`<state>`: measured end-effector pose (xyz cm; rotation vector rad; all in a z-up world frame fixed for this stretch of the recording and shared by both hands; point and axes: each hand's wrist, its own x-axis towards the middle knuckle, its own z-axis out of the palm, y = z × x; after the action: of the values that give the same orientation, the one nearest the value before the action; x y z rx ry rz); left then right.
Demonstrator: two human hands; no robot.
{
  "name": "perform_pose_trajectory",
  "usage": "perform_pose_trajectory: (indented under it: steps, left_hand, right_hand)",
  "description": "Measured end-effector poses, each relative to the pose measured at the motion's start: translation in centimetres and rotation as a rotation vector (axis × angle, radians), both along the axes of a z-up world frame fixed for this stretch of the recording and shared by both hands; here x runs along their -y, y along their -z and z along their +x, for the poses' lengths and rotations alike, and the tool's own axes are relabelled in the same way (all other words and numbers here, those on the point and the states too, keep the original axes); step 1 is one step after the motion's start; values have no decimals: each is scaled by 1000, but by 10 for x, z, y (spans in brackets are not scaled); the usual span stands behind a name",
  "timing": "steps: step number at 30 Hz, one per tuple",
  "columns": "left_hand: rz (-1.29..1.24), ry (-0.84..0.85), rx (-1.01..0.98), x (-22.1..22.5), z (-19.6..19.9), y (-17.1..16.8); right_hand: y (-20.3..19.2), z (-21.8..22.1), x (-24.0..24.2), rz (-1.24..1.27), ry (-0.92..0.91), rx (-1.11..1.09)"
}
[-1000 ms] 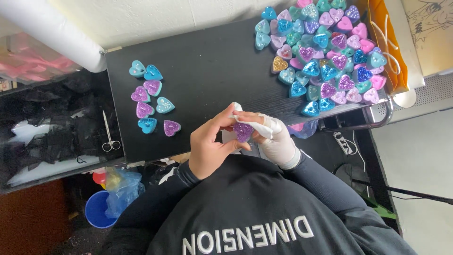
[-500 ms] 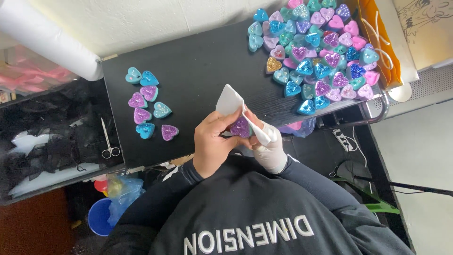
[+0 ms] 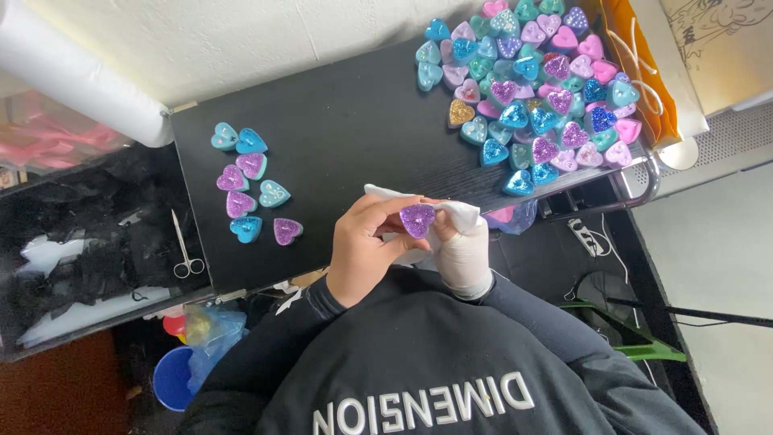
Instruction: Cleaning and wiping individual heart-shaped glittery resin pieces with a white cloth.
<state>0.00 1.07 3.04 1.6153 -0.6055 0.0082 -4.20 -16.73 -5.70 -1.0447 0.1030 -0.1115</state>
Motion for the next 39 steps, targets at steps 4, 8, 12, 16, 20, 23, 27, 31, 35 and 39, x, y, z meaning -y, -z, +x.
perform_pose_trajectory:
  steps: [4, 8, 12, 16, 20, 23, 27, 31, 35, 39]
  left_hand:
    - [-27, -69, -1, 3, -5, 3]
    - [-101, -138, -78, 4, -6, 1]
    - [-219, -57, -309, -2, -3, 7]
    - [-370, 110, -487, -11, -1, 31]
    - [-489, 179, -569, -15, -1, 43]
    - [-365, 82, -286, -14, 3, 21]
    - [159, -130, 37, -11, 3, 11]
    - [344, -329, 360, -13, 0, 13]
    - [412, -401, 410, -21, -4, 11]
    - [464, -372, 399, -34, -6, 10]
  right_hand:
    - [-29, 1, -10, -173, -7, 82]
    - [-5, -3, -3, -250, -222, 138]
    - [50, -6, 4, 319, -216, -240]
    - [-13, 2, 6, -220, -233, -101]
    - [-28, 10, 14, -1124, -167, 703]
    - [-4, -3, 18, -232, -329, -53]
    - [-65, 11, 13, 332, -478, -263]
    - [-64, 14, 18, 540, -563, -435]
    - [-72, 16, 24, 524, -639, -489]
    - [-66, 13, 25, 518, -641, -558]
